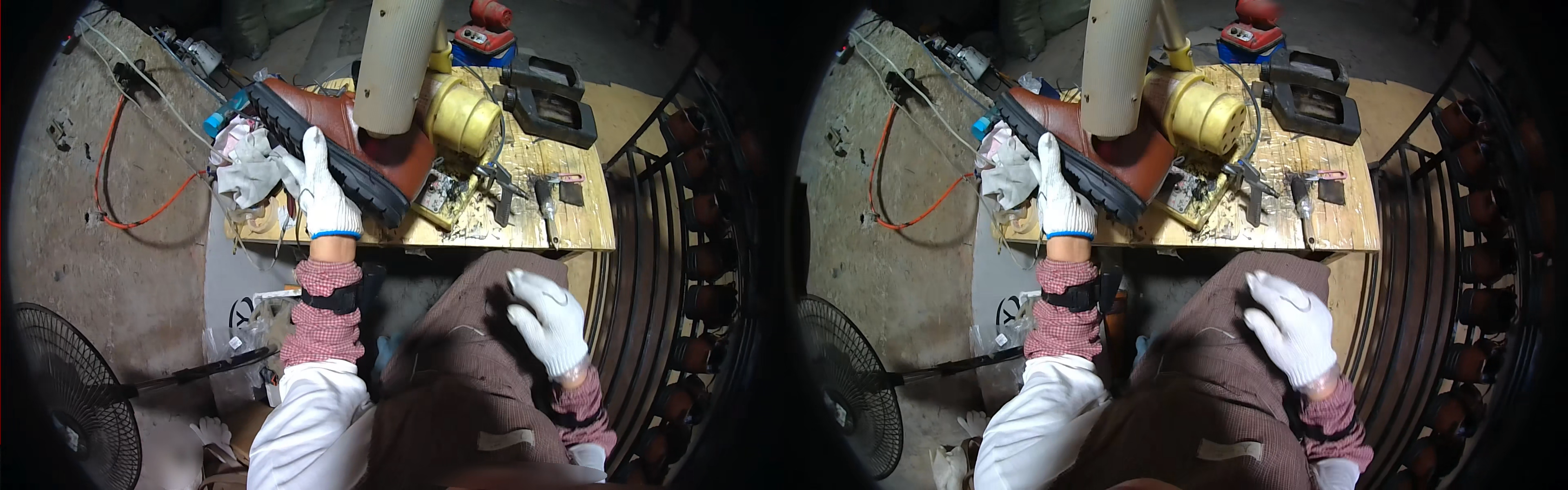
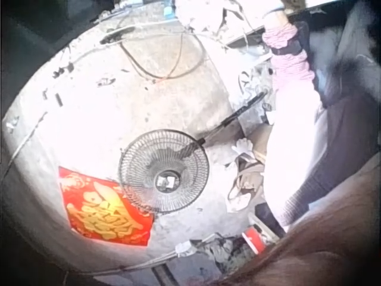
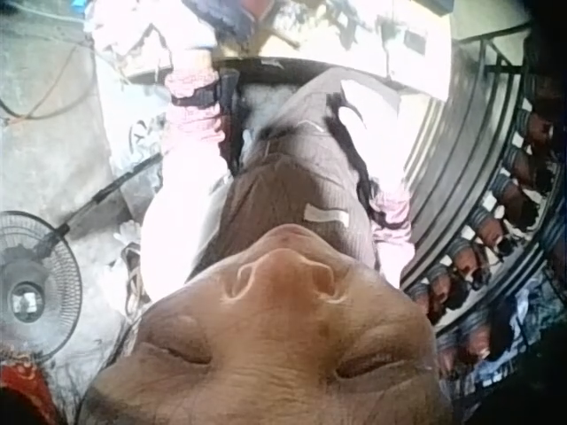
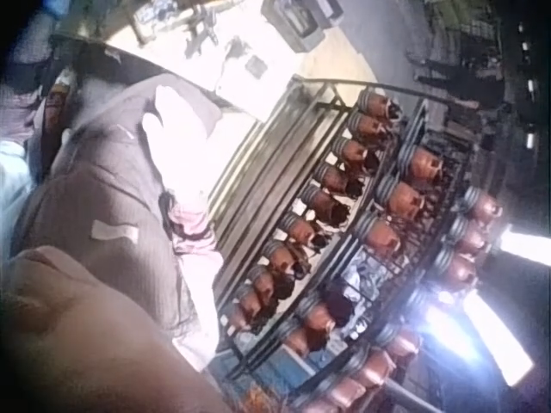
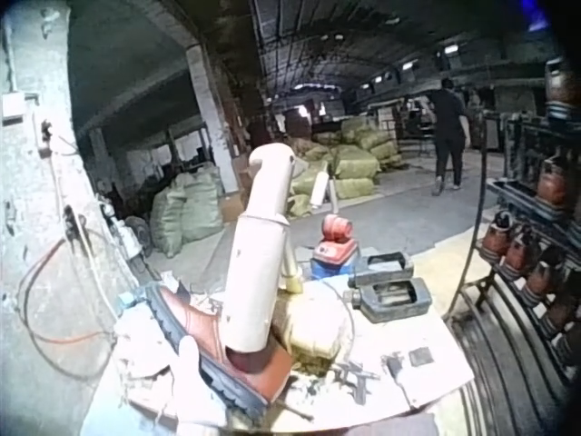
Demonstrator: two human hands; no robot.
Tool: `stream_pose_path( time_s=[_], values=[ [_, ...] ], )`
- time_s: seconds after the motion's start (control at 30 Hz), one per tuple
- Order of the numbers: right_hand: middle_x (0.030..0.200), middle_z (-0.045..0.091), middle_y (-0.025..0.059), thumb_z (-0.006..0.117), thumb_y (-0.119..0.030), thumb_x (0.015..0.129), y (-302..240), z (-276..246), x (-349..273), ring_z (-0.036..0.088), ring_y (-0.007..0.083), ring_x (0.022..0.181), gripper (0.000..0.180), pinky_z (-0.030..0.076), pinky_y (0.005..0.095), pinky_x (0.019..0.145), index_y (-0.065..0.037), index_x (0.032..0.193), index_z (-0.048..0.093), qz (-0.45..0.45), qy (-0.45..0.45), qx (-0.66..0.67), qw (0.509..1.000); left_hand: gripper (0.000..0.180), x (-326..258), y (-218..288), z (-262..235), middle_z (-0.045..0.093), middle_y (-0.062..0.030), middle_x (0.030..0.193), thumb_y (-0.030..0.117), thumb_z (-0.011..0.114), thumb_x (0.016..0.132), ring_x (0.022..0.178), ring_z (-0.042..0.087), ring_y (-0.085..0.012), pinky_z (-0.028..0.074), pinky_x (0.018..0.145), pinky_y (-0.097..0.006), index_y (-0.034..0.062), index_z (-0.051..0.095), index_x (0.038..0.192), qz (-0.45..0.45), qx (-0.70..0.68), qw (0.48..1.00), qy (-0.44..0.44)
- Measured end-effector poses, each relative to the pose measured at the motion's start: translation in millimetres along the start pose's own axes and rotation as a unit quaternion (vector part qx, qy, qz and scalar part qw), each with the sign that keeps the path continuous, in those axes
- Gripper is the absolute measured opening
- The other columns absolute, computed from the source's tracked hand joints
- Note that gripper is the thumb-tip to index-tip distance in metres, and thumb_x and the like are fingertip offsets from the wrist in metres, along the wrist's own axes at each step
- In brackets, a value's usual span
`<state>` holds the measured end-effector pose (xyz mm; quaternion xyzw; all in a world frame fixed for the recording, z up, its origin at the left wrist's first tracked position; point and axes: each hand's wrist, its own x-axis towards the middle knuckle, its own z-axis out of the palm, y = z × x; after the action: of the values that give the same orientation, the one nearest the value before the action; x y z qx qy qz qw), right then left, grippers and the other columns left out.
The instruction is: Finishing and inspecting brown leather shoes at a workbench and placing them on a drying rack.
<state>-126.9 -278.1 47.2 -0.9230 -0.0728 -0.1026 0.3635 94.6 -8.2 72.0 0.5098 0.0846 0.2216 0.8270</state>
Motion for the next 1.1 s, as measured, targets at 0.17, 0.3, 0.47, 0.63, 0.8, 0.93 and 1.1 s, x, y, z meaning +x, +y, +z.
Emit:
stream_pose_path(
  time_s=[0.17,0.3,0.47,0.63,0.8,0.93,1.1],
  values=[
    [0.132,0.066,0.0129,0.074,-0.019,0.083,-35.8,21.1,73.4,0.066,0.0306,0.108,0.051,0.052,0.0386,0.087,-0.007,0.133,0.067,-0.246,0.046,-0.098,0.963,0.064,-39.3,-2.2,-38.2,0.057,-0.0048,0.138,0.041,0.073,0.097,0.124,0.057,-0.0214,0.050,0.104,-0.040,0.0134,0.048,0.148,-0.063,-0.015,0.997,0.040],
    [0.116,0.065,0.0139,0.061,-0.017,0.085,-81.8,46.8,124.6,0.064,0.0281,0.097,0.047,0.052,0.0399,0.079,-0.003,0.130,0.058,-0.356,0.045,-0.134,0.924,0.057,-71.3,-28.2,-80.1,0.048,-0.0137,0.146,0.022,0.064,0.098,0.131,0.050,-0.0287,0.043,0.109,-0.040,0.0104,0.043,0.150,0.064,0.199,0.972,-0.106],
    [0.078,0.070,0.0090,0.067,-0.019,0.082,-57.7,44.8,78.5,0.071,0.0313,0.078,0.017,0.054,0.0415,0.070,-0.006,0.085,0.076,-0.192,-0.466,-0.311,0.806,0.098,-70.3,15.0,-27.6,0.038,-0.0115,0.159,0.041,0.071,0.097,0.140,0.042,-0.0255,0.036,0.116,-0.042,0.0136,0.007,0.168,-0.089,0.030,0.995,0.027],
    [0.086,0.074,0.0098,0.069,-0.029,0.088,13.5,21.2,-12.7,0.070,0.0332,0.079,0.022,0.057,0.0439,0.074,-0.012,0.097,0.079,-0.105,-0.332,-0.142,0.927,0.108,-18.5,-0.5,-30.1,0.034,-0.0121,0.164,0.052,0.074,0.092,0.142,0.043,-0.0298,0.040,0.115,-0.048,0.0162,0.007,0.168,-0.068,0.005,0.997,0.046],
    [0.098,0.075,0.0103,0.079,-0.027,0.080,25.6,5.1,-65.8,0.073,0.0324,0.089,0.031,0.058,0.0417,0.083,-0.011,0.106,0.077,0.109,-0.122,-0.024,0.986,0.071,2.0,-3.0,-21.4,0.057,-0.0058,0.142,0.050,0.073,0.095,0.124,0.059,-0.0226,0.050,0.105,-0.040,0.0105,0.048,0.149,-0.086,-0.058,0.991,0.085],
    [0.114,0.074,0.0132,0.080,-0.026,0.080,17.8,8.3,-66.0,0.072,0.0336,0.103,0.040,0.057,0.0410,0.092,-0.008,0.115,0.075,0.151,-0.096,0.025,0.983,0.092,8.2,-13.1,-49.9,0.042,-0.0091,0.154,0.055,0.075,0.091,0.132,0.049,-0.0273,0.043,0.111,-0.046,0.0160,0.028,0.160,-0.083,-0.052,0.994,0.041],
    [0.147,0.057,0.0202,0.084,-0.027,0.076,-1.8,2.5,-6.4,0.054,0.0381,0.138,0.072,0.051,0.0417,0.106,0.000,0.138,0.057,-0.086,-0.041,0.053,0.994,0.077,-68.7,1.2,-60.3,0.042,-0.0036,0.158,0.065,0.059,0.097,0.142,0.041,-0.0286,0.031,0.122,-0.050,0.0187,0.040,0.156,-0.270,-0.109,0.956,-0.041]
  ],
)
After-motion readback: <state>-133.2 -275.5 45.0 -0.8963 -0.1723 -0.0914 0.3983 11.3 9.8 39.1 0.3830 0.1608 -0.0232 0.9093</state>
